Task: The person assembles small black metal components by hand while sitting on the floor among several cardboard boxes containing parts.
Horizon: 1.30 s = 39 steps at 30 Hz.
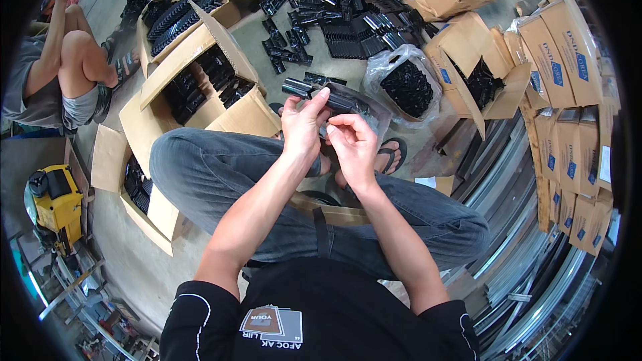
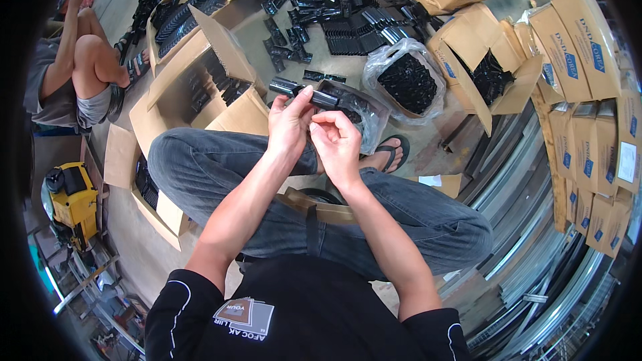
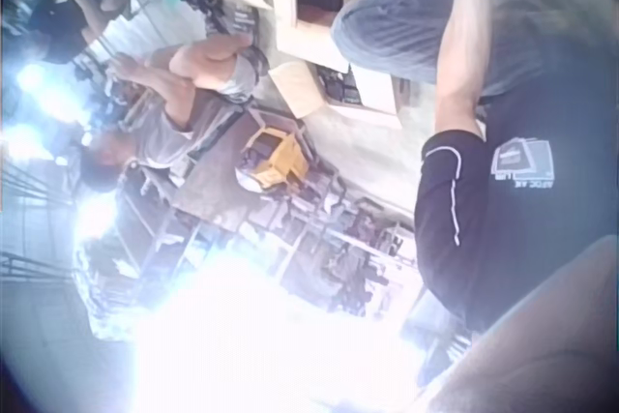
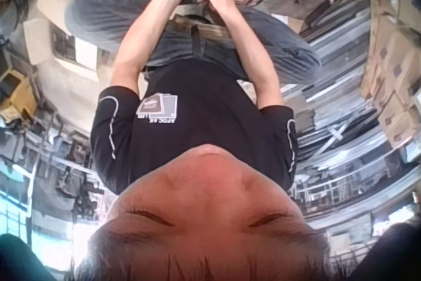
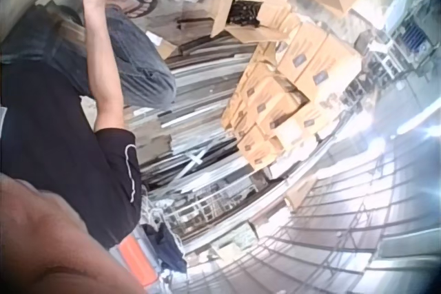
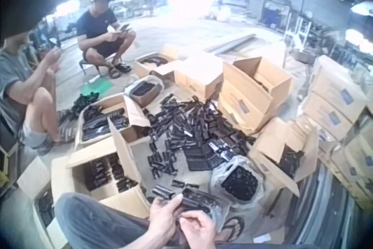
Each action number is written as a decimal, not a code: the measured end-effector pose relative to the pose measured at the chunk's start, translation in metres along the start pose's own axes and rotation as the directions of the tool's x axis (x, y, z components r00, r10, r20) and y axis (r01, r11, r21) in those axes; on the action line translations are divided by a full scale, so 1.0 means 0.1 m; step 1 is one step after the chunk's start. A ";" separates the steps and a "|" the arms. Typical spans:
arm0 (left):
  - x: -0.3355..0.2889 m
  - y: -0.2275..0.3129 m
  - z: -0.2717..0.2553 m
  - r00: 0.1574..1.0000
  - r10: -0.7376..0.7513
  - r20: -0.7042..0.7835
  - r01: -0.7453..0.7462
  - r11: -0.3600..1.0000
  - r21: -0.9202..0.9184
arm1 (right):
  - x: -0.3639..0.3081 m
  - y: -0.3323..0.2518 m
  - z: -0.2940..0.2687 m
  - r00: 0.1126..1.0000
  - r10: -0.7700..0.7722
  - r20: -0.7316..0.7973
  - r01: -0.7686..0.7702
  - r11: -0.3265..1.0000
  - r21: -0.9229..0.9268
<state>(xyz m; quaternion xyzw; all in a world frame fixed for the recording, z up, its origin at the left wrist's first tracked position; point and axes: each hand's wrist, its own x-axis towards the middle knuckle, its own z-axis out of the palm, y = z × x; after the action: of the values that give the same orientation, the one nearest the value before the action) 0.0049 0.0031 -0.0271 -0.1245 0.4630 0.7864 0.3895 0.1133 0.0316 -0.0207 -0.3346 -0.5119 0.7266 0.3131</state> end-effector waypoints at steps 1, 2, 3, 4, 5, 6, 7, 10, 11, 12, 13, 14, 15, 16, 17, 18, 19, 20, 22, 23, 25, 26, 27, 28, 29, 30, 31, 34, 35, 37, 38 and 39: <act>-0.01 0.00 0.01 1.000 0.002 0.022 -0.002 1.000 -0.017 | -0.01 0.02 0.01 1.000 0.024 -0.010 -0.024 1.000 0.007; -0.02 0.01 0.01 0.999 0.005 0.044 -0.004 0.999 -0.033 | -0.03 0.03 0.03 1.000 0.021 -0.014 -0.021 1.000 0.008; -0.03 0.02 0.01 0.999 0.006 0.049 -0.005 1.000 -0.029 | -0.05 0.06 0.07 0.994 0.091 -0.062 -0.077 0.977 0.200; -0.03 0.03 0.01 0.998 -0.004 0.065 0.005 1.000 -0.021 | -0.05 0.09 0.08 0.981 0.168 -0.094 -0.119 0.915 0.386; -0.03 0.03 0.02 0.997 -0.014 0.081 0.015 1.000 -0.013 | -0.04 0.13 0.07 0.968 0.239 -0.078 -0.175 0.862 0.476; -0.03 0.03 0.01 0.996 -0.015 0.084 0.015 1.000 -0.008 | -0.03 0.14 0.06 0.968 0.237 -0.081 -0.171 0.860 0.480; -0.01 0.03 0.00 0.994 -0.019 0.105 0.021 1.000 -0.013 | -0.02 0.15 0.04 0.960 0.277 -0.031 -0.210 0.789 0.577; -0.03 0.03 0.04 0.986 0.004 0.164 -0.004 1.000 -0.001 | 0.01 0.17 -0.01 0.951 0.306 0.054 -0.261 0.693 0.672; -0.05 0.03 0.06 0.980 0.036 0.197 -0.039 0.999 0.011 | 0.00 0.17 -0.02 0.939 0.336 0.068 -0.288 0.663 0.691; -0.05 0.03 0.05 0.979 0.036 0.201 -0.039 0.999 0.012 | 0.01 0.14 -0.02 0.927 0.364 0.086 -0.314 0.633 0.708; -0.05 0.04 0.03 0.977 0.015 0.214 -0.033 0.996 0.082 | 0.02 0.13 -0.02 0.929 0.360 0.084 -0.310 0.633 0.709; -0.04 0.04 0.01 0.974 -0.006 0.226 -0.029 0.988 0.151 | 0.02 0.12 -0.03 0.931 0.349 0.106 -0.309 0.601 0.737; -0.05 0.05 0.01 0.974 -0.007 0.229 -0.029 0.988 0.154 | 0.02 0.11 -0.03 0.933 0.338 0.128 -0.310 0.565 0.765; -0.05 0.07 0.02 0.970 -0.026 0.242 -0.016 0.985 0.170 | 0.02 0.11 -0.03 0.934 0.335 0.126 -0.306 0.564 0.767; -0.05 0.08 0.03 0.966 -0.045 0.255 -0.003 0.983 0.186 | 0.03 0.09 -0.02 0.930 0.341 0.139 -0.306 0.506 0.806; -0.05 0.08 0.04 0.965 -0.048 0.259 -0.001 0.982 0.188 | 0.03 0.09 -0.02 0.926 0.346 0.151 -0.304 0.448 0.840; -0.05 0.07 0.05 0.962 -0.024 0.274 -0.018 0.988 0.150 | 0.02 0.09 -0.01 0.927 0.345 0.147 -0.300 0.448 0.842; -0.05 0.07 0.06 0.958 0.000 0.288 -0.034 0.993 0.112 | 0.02 0.08 0.01 0.928 0.342 0.149 -0.296 0.430 0.853; -0.05 0.08 0.04 0.953 -0.001 0.302 -0.034 0.993 0.112 | 0.01 0.08 0.01 0.930 0.336 0.146 -0.285 0.412 0.865; -0.06 0.09 0.03 0.950 -0.020 0.312 -0.015 0.994 0.109 | 0.00 0.09 0.00 0.931 0.328 0.157 -0.289 0.406 0.867; -0.07 0.09 0.06 0.953 -0.010 0.302 -0.017 0.996 0.087 | -0.02 0.13 -0.01 0.934 0.309 0.181 -0.297 0.387 0.873; -0.07 0.08 0.07 0.952 -0.011 0.304 -0.017 0.996 0.088 | -0.03 0.14 -0.01 0.935 0.307 0.178 -0.294 0.387 0.874; -0.08 0.08 0.06 0.953 -0.012 0.303 -0.019 0.995 0.099 | -0.04 0.14 -0.01 0.936 0.301 0.182 -0.292 0.378 0.878; -0.08 0.08 0.06 0.953 -0.012 0.302 -0.023 0.994 0.111 | -0.04 0.14 -0.01 0.937 0.296 0.185 -0.291 0.370 0.882; -0.07 0.08 0.05 0.953 -0.013 0.303 -0.022 0.993 0.112 | -0.04 0.13 -0.01 0.937 0.296 0.184 -0.290 0.370 0.883; -0.06 0.08 0.04 0.946 -0.025 0.325 -0.017 0.992 0.124 | -0.03 0.12 -0.01 0.940 0.291 0.179 -0.282 0.363 0.888; -0.06 0.08 0.03 0.937 -0.037 0.346 -0.012 0.990 0.137 | -0.03 0.12 -0.01 0.942 0.287 0.175 -0.274 0.356 0.893; -0.09 0.07 0.07 0.926 0.031 0.377 -0.088 0.987 0.134 | -0.02 0.10 0.00 0.931 0.326 0.163 -0.270 0.319 0.908; -0.12 0.07 0.09 0.924 0.029 0.381 -0.087 0.987 0.136 | -0.02 0.09 0.00 0.933 0.323 0.159 -0.265 0.319 0.910; -0.20 0.09 0.16 0.911 0.078 0.406 -0.149 0.978 0.146 | -0.05 0.05 0.01 0.919 0.362 0.157 -0.262 0.263 0.929; -0.21 0.10 0.18 0.908 0.073 0.412 -0.146 0.978 0.149 | -0.05 0.03 0.01 0.921 0.359 0.150 -0.254 0.263 0.931; -0.21 0.11 0.18 0.900 0.087 0.427 -0.171 0.972 0.162 | -0.06 0.01 0.02 0.921 0.351 0.168 -0.258 0.229 0.939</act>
<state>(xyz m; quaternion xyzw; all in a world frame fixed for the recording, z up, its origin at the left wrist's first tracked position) 0.0141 0.0046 0.0016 0.1163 0.4513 0.7696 0.4366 0.1150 0.0253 -0.0196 -0.2053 0.1052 0.9185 0.3212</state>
